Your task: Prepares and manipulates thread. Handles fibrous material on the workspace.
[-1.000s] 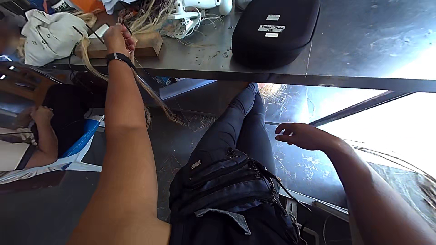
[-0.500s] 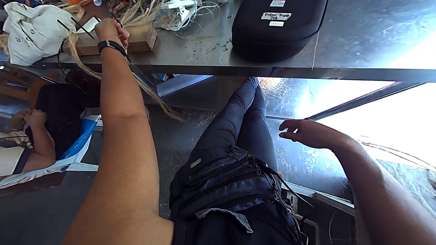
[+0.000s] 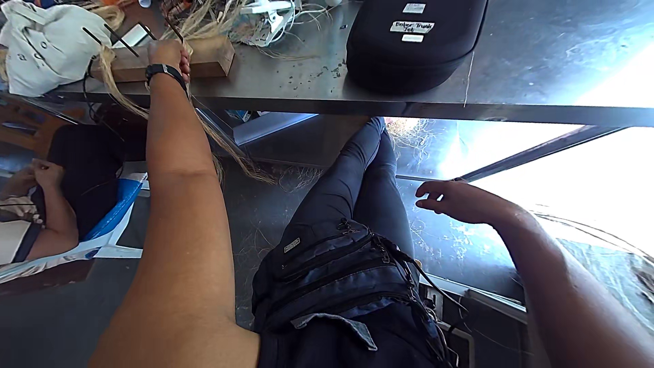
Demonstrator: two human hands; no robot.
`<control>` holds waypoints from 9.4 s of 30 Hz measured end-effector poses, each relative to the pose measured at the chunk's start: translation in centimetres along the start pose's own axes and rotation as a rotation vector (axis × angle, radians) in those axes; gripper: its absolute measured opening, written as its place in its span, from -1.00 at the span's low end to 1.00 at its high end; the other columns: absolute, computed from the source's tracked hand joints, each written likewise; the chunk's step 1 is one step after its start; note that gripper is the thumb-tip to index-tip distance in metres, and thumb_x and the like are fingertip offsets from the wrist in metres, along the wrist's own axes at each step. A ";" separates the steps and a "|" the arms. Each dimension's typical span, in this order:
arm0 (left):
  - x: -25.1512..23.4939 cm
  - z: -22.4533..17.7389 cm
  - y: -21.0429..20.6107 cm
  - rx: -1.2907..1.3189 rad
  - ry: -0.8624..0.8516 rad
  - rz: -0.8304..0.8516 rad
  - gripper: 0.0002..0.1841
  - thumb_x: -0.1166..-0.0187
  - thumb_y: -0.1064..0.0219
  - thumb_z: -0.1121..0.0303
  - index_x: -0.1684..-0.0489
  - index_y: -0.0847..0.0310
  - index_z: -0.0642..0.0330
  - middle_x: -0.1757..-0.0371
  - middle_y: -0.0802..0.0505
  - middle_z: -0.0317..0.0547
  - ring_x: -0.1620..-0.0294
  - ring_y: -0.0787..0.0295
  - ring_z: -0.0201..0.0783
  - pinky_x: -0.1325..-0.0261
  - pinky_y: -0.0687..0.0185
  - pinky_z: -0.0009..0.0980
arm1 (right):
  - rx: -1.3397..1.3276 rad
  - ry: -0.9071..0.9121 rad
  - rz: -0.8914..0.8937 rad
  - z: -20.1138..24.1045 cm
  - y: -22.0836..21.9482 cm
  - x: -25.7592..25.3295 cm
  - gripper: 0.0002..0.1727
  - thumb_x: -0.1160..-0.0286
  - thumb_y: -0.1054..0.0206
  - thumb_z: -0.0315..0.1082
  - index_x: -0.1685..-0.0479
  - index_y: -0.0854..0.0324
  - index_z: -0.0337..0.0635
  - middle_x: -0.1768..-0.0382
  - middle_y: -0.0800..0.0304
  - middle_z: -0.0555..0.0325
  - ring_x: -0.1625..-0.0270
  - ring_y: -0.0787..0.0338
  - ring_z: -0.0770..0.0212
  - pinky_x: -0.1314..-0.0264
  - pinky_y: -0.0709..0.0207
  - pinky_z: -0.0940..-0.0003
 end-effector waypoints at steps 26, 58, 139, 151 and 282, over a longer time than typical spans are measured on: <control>18.2 44.6 6.3 -0.121 0.400 0.058 -0.63 -0.85 -0.12 0.16 -0.40 -0.57 0.18 0.36 -0.70 -0.06 0.59 -0.49 -0.32 0.49 -0.49 -0.37 | 0.017 0.004 0.016 -0.1 -0.2 -0.1 -0.57 -0.78 -0.26 -0.11 -0.37 -0.60 -0.26 0.02 -0.82 -0.23 0.06 -0.82 -0.11 -0.17 -0.60 -0.15; 32.6 19.8 -16.9 -0.679 -0.709 0.904 -0.06 -0.58 -0.32 -0.25 -0.94 0.03 -0.16 -0.71 -0.45 0.22 -0.63 -0.50 0.17 -0.58 -0.44 0.22 | 0.006 0.040 -0.005 0.1 -0.1 -0.1 -0.55 -0.77 -0.27 -0.07 -0.32 -0.64 -0.28 0.03 -0.82 -0.20 0.04 -0.82 -0.09 -0.23 -0.62 -0.14; 33.1 16.7 -14.7 -0.687 -0.769 0.380 -0.39 -0.65 -0.10 -0.17 -0.75 -0.33 -0.45 -0.89 -0.03 0.29 -0.83 0.08 0.45 -0.59 -0.06 0.48 | 0.199 -0.196 -0.402 -0.3 -2.5 -3.9 -0.19 -0.61 -0.20 0.34 -0.66 -0.45 -0.06 -0.56 -0.47 -0.30 -0.46 -0.58 -0.38 -0.40 -0.45 -0.43; 32.8 17.6 -16.2 -0.531 -0.987 0.447 -0.41 -0.64 -0.20 -0.13 -0.68 -0.45 -0.25 -0.85 -0.14 0.25 -0.75 -0.09 0.48 -0.43 -0.24 0.55 | 0.210 -0.231 -0.511 0.5 -4.7 -4.3 -0.06 -0.49 -0.16 0.43 -0.76 -0.33 0.00 -0.62 -0.38 -0.31 -0.51 -0.50 -0.39 -0.29 -0.55 -0.35; 58.5 1.8 -24.5 -0.284 -1.744 1.077 -0.69 -0.76 -0.20 0.17 0.08 -0.74 0.23 -0.11 -0.76 0.14 -0.25 -0.68 0.16 -0.27 -0.63 0.12 | -0.307 -0.411 -0.864 -8.0 -10.3 24.7 -0.53 -0.62 -0.29 -0.10 0.72 -0.51 -0.10 0.42 -0.58 0.11 0.25 -0.65 0.07 0.20 -0.47 -0.01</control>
Point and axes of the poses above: each hand's wrist, its own x-axis away from the middle knuckle, its own y-axis out of the back of the hand, z = x × y, the point moved 1 cm from there along -x, towards the middle knuckle
